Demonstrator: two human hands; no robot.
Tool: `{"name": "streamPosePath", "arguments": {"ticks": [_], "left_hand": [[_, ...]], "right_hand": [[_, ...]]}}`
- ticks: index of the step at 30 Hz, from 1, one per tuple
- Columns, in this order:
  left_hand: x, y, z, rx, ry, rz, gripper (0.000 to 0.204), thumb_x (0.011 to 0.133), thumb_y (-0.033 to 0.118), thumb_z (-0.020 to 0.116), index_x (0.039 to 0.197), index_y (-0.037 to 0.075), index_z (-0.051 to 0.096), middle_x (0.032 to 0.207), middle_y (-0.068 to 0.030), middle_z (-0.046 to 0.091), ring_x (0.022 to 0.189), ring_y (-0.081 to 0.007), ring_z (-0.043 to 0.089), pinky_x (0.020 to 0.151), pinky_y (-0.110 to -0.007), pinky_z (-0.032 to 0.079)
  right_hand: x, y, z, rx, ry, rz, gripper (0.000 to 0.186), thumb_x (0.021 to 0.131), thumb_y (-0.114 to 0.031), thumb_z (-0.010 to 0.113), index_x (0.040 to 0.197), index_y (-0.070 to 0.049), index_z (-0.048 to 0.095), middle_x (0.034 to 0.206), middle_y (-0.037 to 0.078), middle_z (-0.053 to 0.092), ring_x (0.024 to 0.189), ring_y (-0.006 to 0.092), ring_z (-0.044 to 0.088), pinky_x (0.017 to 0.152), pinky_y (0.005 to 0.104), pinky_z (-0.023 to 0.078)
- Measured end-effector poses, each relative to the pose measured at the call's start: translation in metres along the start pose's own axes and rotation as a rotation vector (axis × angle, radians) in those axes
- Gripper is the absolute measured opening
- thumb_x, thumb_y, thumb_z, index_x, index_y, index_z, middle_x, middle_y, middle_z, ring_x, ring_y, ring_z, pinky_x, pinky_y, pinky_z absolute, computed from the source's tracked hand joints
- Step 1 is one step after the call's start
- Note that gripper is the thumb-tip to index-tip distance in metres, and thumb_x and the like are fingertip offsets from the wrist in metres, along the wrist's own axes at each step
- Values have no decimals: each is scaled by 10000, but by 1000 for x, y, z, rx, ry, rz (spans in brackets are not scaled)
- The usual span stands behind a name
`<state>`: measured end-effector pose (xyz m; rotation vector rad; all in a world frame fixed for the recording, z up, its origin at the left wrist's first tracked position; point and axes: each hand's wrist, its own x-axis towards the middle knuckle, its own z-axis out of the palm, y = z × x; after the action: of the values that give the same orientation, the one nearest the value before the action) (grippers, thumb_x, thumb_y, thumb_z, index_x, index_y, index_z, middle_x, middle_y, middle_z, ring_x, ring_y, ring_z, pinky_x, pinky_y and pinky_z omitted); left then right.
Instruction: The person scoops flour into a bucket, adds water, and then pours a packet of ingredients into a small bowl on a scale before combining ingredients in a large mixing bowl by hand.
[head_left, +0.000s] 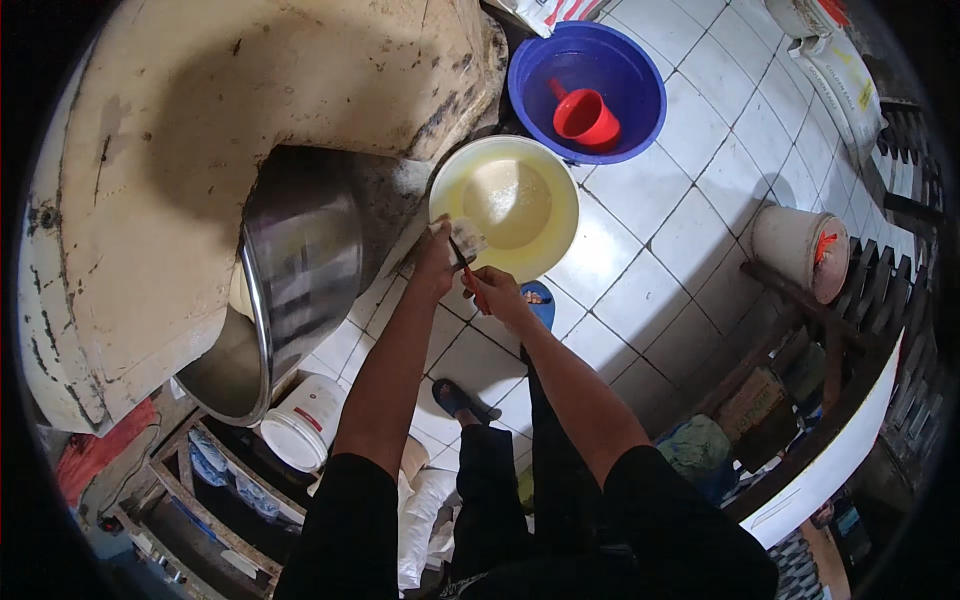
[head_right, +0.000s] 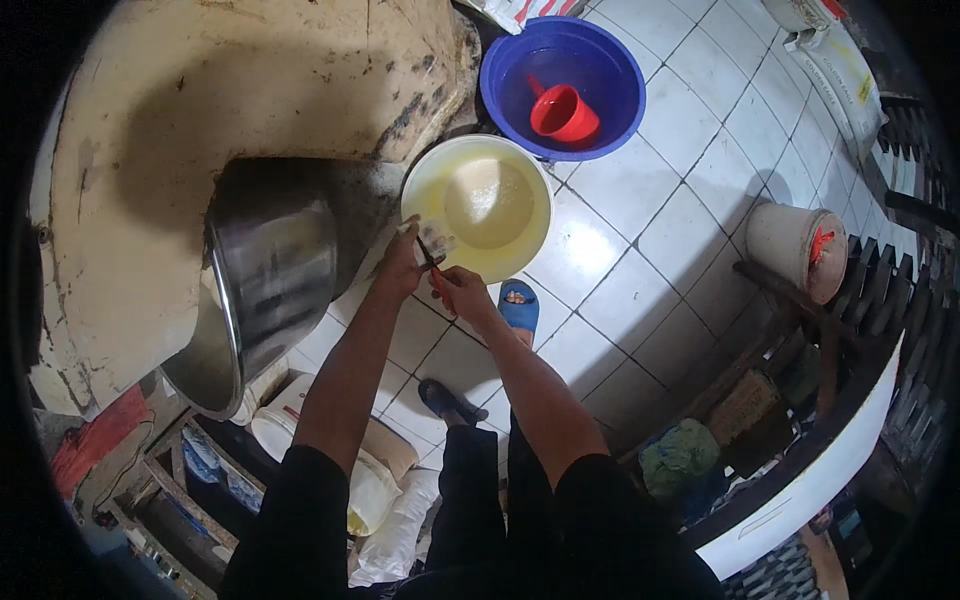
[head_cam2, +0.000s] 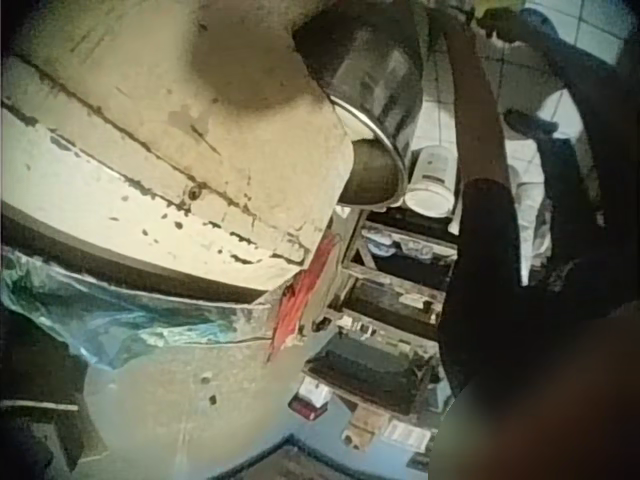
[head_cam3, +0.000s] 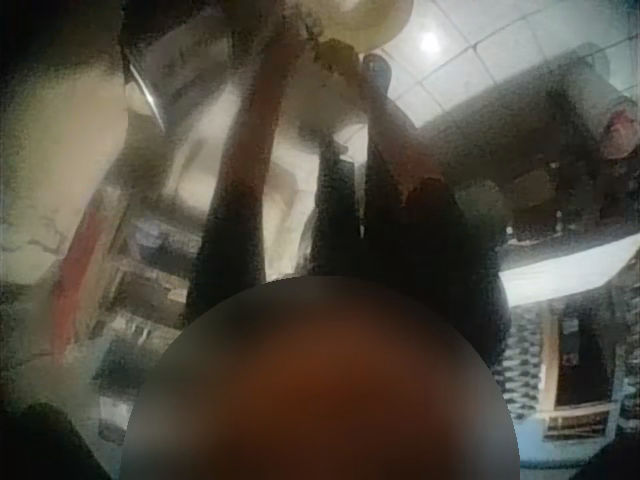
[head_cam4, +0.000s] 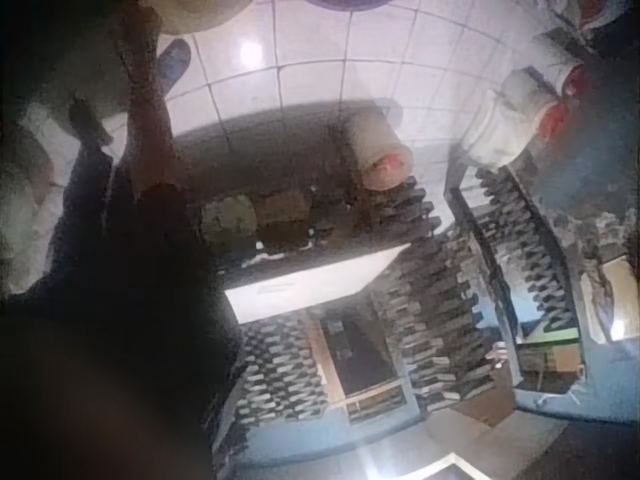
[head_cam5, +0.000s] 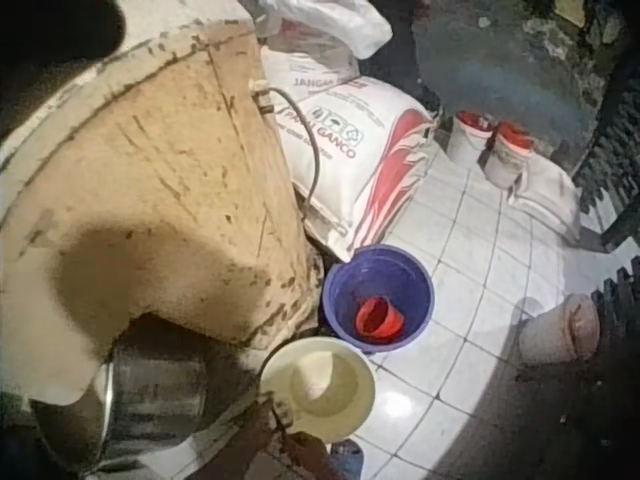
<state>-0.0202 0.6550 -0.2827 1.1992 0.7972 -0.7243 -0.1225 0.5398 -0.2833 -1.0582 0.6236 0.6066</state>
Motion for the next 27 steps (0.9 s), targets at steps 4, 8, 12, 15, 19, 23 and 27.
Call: {"name": "streamPosePath", "arguments": {"ticks": [4, 8, 12, 15, 19, 23, 27], "left_hand": [[6, 0, -7, -78, -106, -27, 384, 1020, 296, 441, 1338, 81, 454, 1150, -109, 596, 1015, -232, 632, 844, -395, 553], [14, -10, -18, -111, -66, 41, 363, 1025, 306, 417, 1301, 80, 485, 1157, -114, 600, 1031, -255, 625, 861, -440, 542], [10, -9, -11, -194, -148, -9, 343, 1027, 295, 409, 1279, 76, 489, 1155, -117, 603, 1029, -256, 625, 854, -442, 536], [2, -6, 1, -87, -37, -69, 332, 1027, 259, 402, 1277, 56, 482, 1148, -131, 607, 993, -279, 646, 850, -437, 561], [-1, -11, -3, -191, -33, 18, 356, 1025, 295, 410, 1280, 57, 482, 1148, -132, 611, 997, -284, 644, 856, -449, 549], [5, -17, -16, -233, -100, -43, 353, 1021, 297, 426, 1269, 54, 493, 1148, -112, 611, 1017, -251, 632, 828, -404, 543], [12, -22, -24, -275, -28, -29, 371, 1029, 296, 405, 1265, 23, 491, 1155, -125, 612, 1017, -263, 635, 854, -420, 544]], "right_hand": [[-2, -2, 2, 1, -3, -23, 358, 912, -356, 665, 954, -2, 634, 715, 48, 639, 490, 64, 493, 420, 239, 377], [-8, -9, 4, -47, -23, 48, 374, 910, -375, 660, 954, -4, 634, 722, 46, 644, 530, 63, 516, 451, 235, 392], [-10, -4, 0, -71, 0, 45, 370, 914, -375, 653, 951, -7, 634, 725, 43, 644, 554, 64, 524, 471, 232, 398], [-10, 3, -4, -20, 9, -2, 359, 913, -371, 655, 956, -15, 636, 724, 39, 643, 532, 67, 515, 455, 235, 391], [-13, 7, 0, -56, 10, 10, 341, 911, -355, 662, 965, -20, 641, 726, 39, 646, 504, 63, 506, 433, 230, 380], [-16, 9, 3, -58, 13, 21, 335, 909, -345, 667, 958, -15, 643, 723, 42, 645, 497, 58, 501, 428, 225, 373], [-17, 10, 9, -45, -3, 19, 342, 914, -353, 661, 947, -13, 642, 721, 42, 644, 500, 58, 500, 427, 230, 370]]}}
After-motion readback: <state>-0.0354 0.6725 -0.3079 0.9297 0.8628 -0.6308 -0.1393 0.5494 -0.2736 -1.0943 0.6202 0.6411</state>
